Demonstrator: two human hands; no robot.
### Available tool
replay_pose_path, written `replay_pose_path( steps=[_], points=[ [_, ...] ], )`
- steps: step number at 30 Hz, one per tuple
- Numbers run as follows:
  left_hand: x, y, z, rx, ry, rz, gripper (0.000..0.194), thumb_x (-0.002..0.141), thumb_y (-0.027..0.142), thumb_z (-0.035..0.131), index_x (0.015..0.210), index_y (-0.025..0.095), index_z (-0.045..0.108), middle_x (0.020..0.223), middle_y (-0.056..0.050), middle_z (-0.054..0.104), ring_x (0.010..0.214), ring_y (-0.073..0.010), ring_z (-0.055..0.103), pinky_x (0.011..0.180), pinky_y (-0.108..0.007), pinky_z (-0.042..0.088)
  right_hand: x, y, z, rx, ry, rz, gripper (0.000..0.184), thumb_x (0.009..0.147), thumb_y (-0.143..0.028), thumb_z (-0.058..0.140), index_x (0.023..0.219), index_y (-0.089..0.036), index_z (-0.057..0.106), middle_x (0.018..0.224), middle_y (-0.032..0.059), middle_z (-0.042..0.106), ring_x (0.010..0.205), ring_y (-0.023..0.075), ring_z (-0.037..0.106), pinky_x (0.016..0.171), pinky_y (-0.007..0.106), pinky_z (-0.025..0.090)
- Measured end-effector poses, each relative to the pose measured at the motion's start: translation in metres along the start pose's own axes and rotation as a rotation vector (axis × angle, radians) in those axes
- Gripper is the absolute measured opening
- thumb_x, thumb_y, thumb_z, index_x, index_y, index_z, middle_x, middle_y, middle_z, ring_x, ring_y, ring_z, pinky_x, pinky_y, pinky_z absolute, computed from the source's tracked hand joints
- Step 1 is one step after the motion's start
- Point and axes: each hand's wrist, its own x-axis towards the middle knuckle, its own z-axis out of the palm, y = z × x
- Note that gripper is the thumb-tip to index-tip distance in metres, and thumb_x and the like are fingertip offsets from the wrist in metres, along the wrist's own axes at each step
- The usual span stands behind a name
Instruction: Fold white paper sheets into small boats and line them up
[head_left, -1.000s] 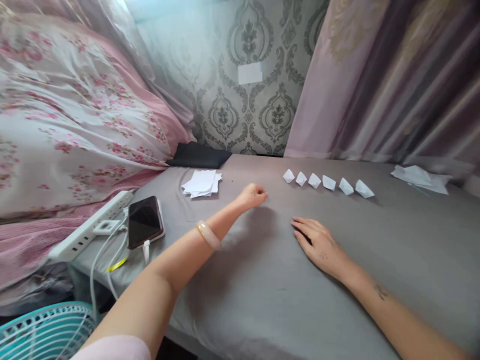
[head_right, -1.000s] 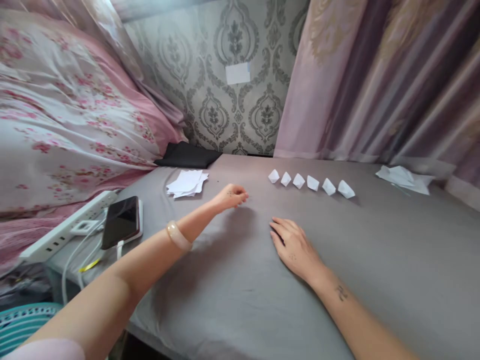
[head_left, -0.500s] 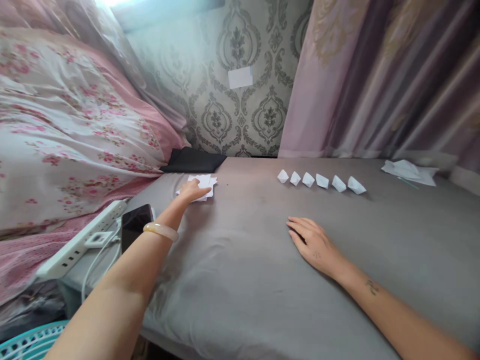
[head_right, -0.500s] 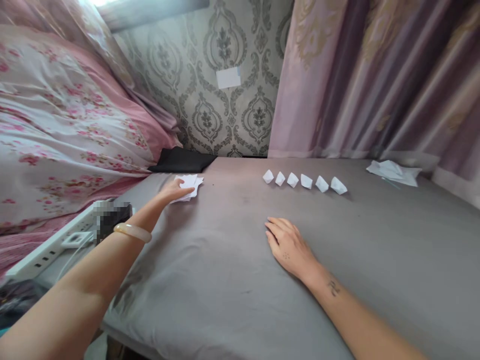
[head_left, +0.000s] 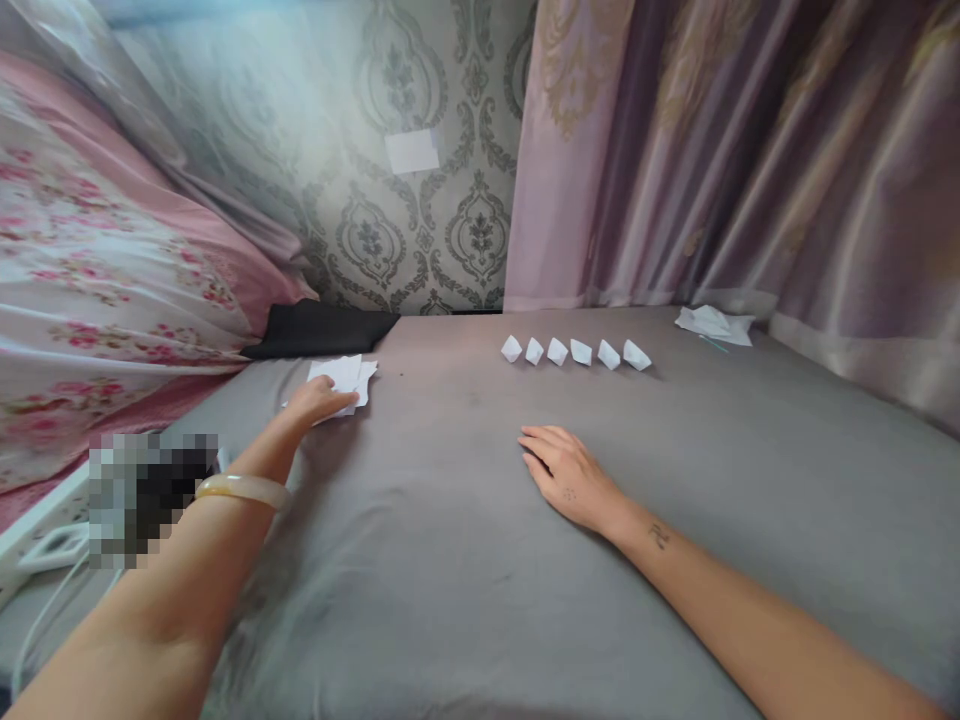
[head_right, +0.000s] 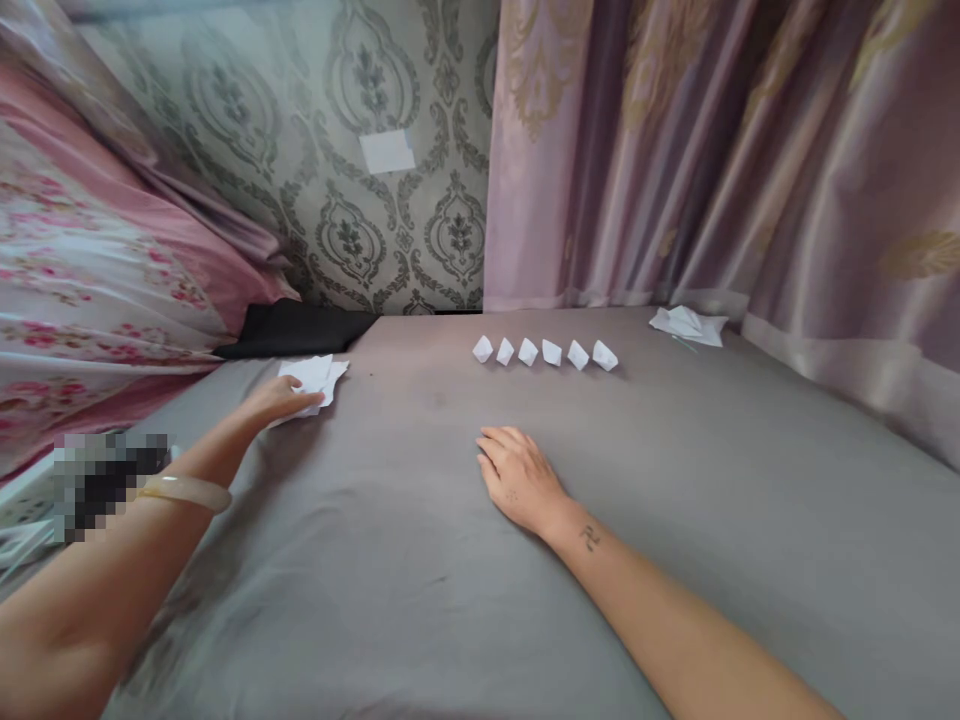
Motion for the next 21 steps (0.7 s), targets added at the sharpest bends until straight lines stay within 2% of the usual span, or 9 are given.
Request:
replay_pose_path(
  steps=[6, 10, 13, 17, 21],
  points=[
    [-0.008, 0.007, -0.017, -0.012, -0.035, -0.029, 0.030, 0.079, 0.038, 0.051, 0.089, 0.015, 0.068, 0.090, -0.011, 0.070, 0.085, -0.0290, 0.064, 0.064, -0.030, 0.046, -0.001, 0.000, 0.000, 0.003, 0.005, -0.005, 0.034, 0.093, -0.023, 0.041, 0.117, -0.018, 0.064, 0.126, 0.0099, 0.061, 0.118, 0.0241, 0.052, 0.101, 0.044, 0.043],
    [-0.009, 0.003, -0.015, 0.136, 0.048, 0.035, 0.032, 0.081, 0.027, 0.041, 0.089, 0.012, 0.068, 0.097, -0.016, 0.069, 0.095, -0.0323, 0.063, 0.071, -0.032, 0.046, -0.001, -0.001, -0.001, 0.001, -0.001, 0.005, 0.033, 0.093, -0.023, 0.042, 0.116, -0.017, 0.065, 0.126, 0.0093, 0.062, 0.119, 0.0238, 0.052, 0.102, 0.043, 0.042],
    [-0.007, -0.001, -0.006, 0.180, 0.070, 0.073, 0.033, 0.080, 0.027, 0.043, 0.096, 0.012, 0.068, 0.100, -0.018, 0.068, 0.099, -0.0341, 0.061, 0.075, -0.033, 0.046, -0.001, -0.002, -0.002, 0.000, -0.008, 0.006, 0.033, 0.093, -0.022, 0.043, 0.116, -0.016, 0.065, 0.126, 0.0093, 0.062, 0.119, 0.0234, 0.052, 0.103, 0.041, 0.041],
    [-0.004, -0.009, 0.000, 0.102, 0.107, 0.093, 0.027, 0.076, 0.024, 0.050, 0.093, 0.015, 0.067, 0.101, -0.015, 0.069, 0.100, -0.0334, 0.061, 0.078, -0.033, 0.045, -0.002, -0.002, -0.002, -0.004, -0.003, 0.000, 0.033, 0.093, -0.022, 0.042, 0.116, -0.016, 0.065, 0.125, 0.0092, 0.062, 0.118, 0.0230, 0.052, 0.103, 0.041, 0.041],
    [0.004, -0.019, -0.004, -0.021, 0.148, 0.059, 0.019, 0.071, 0.019, 0.053, 0.083, 0.013, 0.066, 0.087, -0.014, 0.070, 0.095, -0.0361, 0.062, 0.075, -0.037, 0.046, -0.002, -0.001, -0.002, -0.008, -0.009, 0.002, 0.033, 0.093, -0.022, 0.042, 0.116, -0.016, 0.064, 0.126, 0.0093, 0.061, 0.120, 0.0227, 0.051, 0.103, 0.041, 0.041]
  ],
)
